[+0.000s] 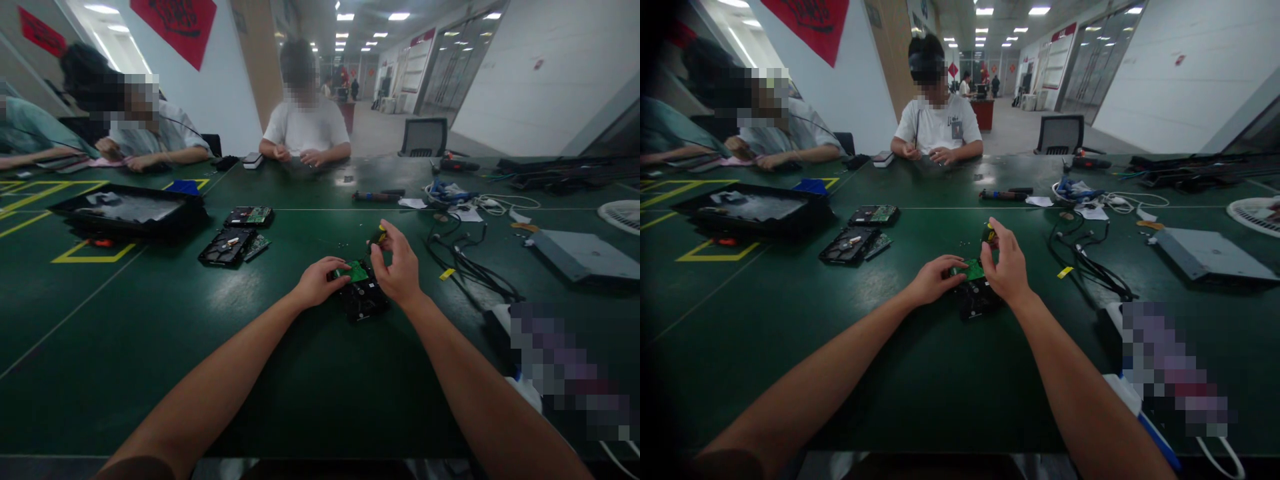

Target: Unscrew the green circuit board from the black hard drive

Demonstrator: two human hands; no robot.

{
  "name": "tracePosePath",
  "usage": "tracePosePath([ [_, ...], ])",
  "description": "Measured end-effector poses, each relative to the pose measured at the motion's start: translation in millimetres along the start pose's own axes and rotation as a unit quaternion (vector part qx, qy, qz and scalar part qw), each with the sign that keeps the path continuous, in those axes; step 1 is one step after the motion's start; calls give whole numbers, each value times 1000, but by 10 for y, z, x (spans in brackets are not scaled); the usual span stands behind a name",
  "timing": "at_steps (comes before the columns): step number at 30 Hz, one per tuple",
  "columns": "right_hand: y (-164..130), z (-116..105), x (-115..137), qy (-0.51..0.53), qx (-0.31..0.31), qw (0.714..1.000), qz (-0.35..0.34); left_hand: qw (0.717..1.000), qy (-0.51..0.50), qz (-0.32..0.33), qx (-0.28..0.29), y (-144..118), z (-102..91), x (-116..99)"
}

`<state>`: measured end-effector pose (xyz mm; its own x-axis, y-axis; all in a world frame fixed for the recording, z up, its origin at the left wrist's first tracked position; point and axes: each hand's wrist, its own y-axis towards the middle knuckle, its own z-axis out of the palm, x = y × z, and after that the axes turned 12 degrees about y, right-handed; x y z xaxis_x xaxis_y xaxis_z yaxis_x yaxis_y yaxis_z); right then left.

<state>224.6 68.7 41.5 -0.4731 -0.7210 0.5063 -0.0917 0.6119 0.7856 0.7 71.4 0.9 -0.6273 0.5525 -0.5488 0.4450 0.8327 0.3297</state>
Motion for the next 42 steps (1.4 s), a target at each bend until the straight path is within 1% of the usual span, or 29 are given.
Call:
tracePosePath([
  [12,-2,3,19,23,-5,1000,10,1000,1,0,-1,-8,-8,-5],
  [17,-4,5,20,8,-10,1000,3,1000,-2,1,2,-11,-23,-13],
  [22,-10,22,-17,23,-15,1000,4,1000,-1,8,-2,-12,-5,11],
  [27,-9,13,-21,3,-11,1000,-4,1000,-4,10,-6,-6,13,25],
  [38,-8,12,-14,13,-6,1000,-1,1000,-1,13,-4,-2,7,27],
  [42,-4,13,-14,11,-14,1000,-2,1000,-2,13,-3,-8,1,21],
])
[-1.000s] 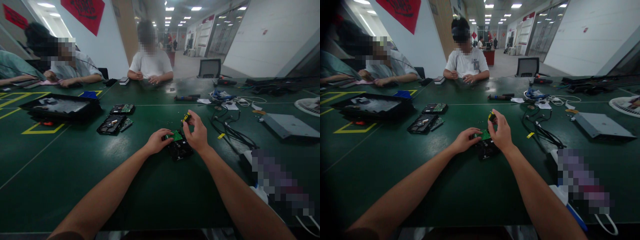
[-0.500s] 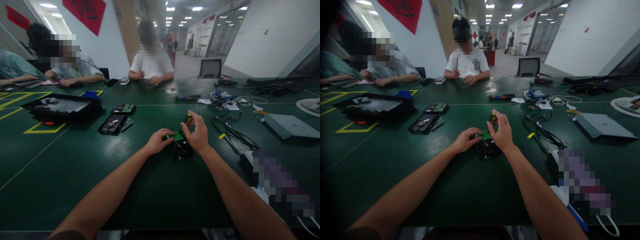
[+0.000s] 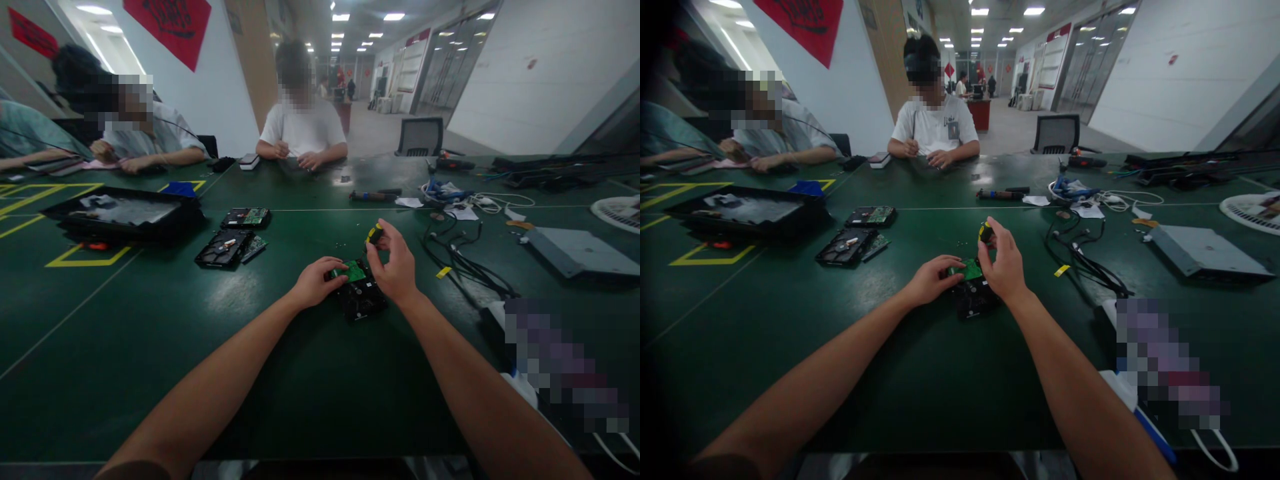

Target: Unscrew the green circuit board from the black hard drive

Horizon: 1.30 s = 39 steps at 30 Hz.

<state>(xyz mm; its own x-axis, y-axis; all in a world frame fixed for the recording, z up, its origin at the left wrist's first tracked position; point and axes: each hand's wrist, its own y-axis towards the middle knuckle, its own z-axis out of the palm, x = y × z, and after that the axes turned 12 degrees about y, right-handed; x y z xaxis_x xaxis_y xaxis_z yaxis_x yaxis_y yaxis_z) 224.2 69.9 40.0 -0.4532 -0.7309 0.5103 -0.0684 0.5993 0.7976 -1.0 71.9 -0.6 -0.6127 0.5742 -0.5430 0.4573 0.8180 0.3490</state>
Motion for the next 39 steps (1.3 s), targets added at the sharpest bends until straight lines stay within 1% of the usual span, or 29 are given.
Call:
tracePosePath([
  [3,-1,0,-1,-4,-1,1000,-2,1000,1,-4,-1,-3,4,-2],
  [7,-8,8,-14,14,14,1000,5,1000,1,-7,1,-2,5,-4],
  [12,-12,8,-18,-12,7,1000,-1,1000,2,-8,2,2,0,-10],
  [18,-13,14,7,17,9,1000,1,1000,3,-4,5,4,-6,-12],
  [22,-8,9,19,3,5,1000,-5,1000,4,-8,6,5,-6,-18],
  [26,-2,1,28,9,18,1000,0,1000,2,-16,6,4,-14,-30],
  [33,9,-17,51,-18,15,1000,1,1000,6,-10,9,7,-16,-13],
  [36,12,-17,51,-15,26,1000,-2,1000,3,-9,4,5,-13,-16],
  [39,10,-10,40,-13,21,1000,-2,1000,1,-9,4,2,-18,-29],
])
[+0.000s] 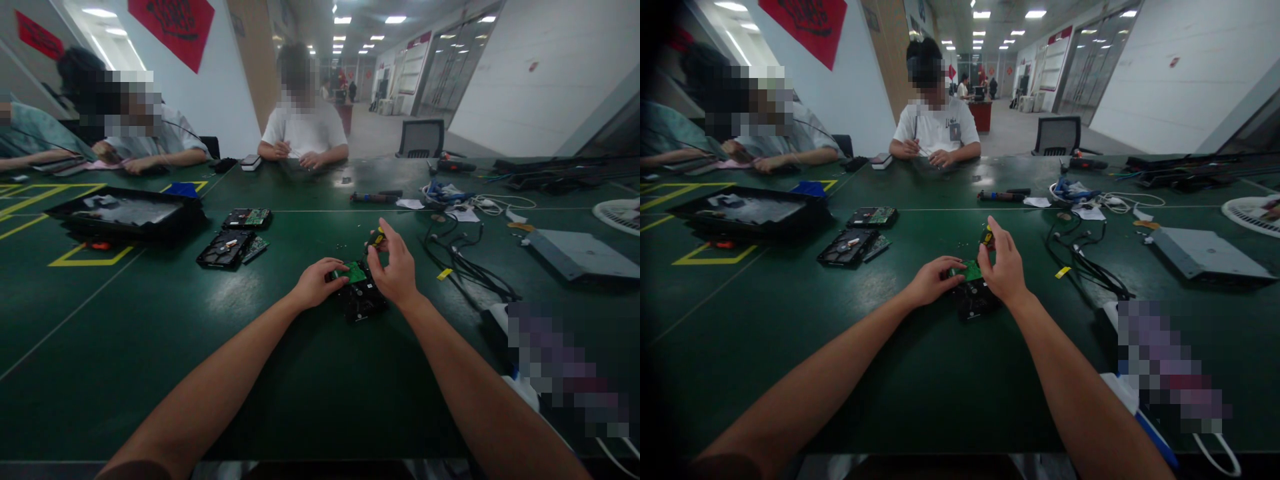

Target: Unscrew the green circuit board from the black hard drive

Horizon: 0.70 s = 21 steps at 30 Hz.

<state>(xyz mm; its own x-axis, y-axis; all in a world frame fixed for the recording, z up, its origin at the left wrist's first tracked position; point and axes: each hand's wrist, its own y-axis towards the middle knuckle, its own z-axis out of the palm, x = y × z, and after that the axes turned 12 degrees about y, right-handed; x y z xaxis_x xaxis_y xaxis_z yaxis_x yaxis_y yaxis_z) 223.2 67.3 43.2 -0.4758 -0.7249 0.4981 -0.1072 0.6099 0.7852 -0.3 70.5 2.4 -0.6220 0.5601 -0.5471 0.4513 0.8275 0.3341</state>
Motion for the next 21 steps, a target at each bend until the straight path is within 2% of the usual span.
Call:
tracePosePath([
  [4,-7,11,-22,-2,-15,1000,-1,1000,-4,1,2,-3,-1,-6],
  [21,-10,2,-11,5,-10,1000,2,1000,-1,-7,5,3,0,-5],
])
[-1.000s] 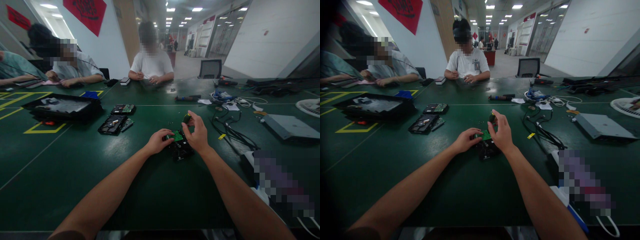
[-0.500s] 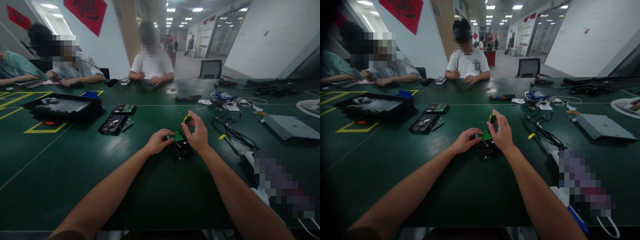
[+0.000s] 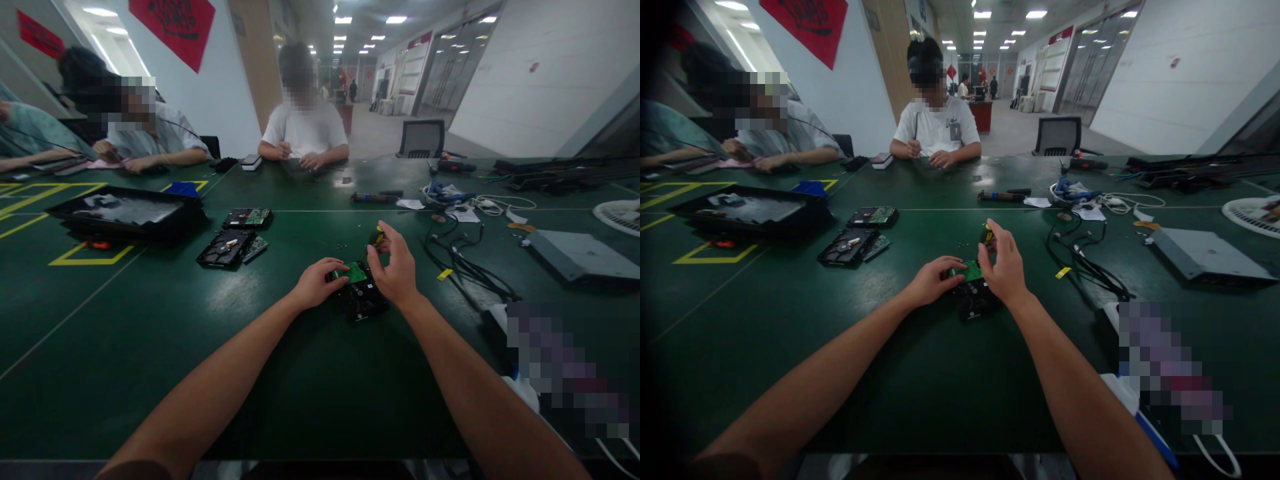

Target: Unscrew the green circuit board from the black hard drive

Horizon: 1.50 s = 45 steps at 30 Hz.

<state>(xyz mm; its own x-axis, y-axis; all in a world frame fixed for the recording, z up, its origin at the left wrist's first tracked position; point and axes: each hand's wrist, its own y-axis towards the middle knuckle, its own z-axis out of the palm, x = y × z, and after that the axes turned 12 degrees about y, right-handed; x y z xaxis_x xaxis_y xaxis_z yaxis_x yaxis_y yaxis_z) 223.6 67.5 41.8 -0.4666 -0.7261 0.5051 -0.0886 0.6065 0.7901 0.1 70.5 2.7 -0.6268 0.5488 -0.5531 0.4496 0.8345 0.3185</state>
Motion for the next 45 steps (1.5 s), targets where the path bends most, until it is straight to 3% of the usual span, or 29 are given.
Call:
tracePosePath([
  [45,4,12,13,-9,-2,1000,-5,1000,-6,7,-5,2,17,25],
])
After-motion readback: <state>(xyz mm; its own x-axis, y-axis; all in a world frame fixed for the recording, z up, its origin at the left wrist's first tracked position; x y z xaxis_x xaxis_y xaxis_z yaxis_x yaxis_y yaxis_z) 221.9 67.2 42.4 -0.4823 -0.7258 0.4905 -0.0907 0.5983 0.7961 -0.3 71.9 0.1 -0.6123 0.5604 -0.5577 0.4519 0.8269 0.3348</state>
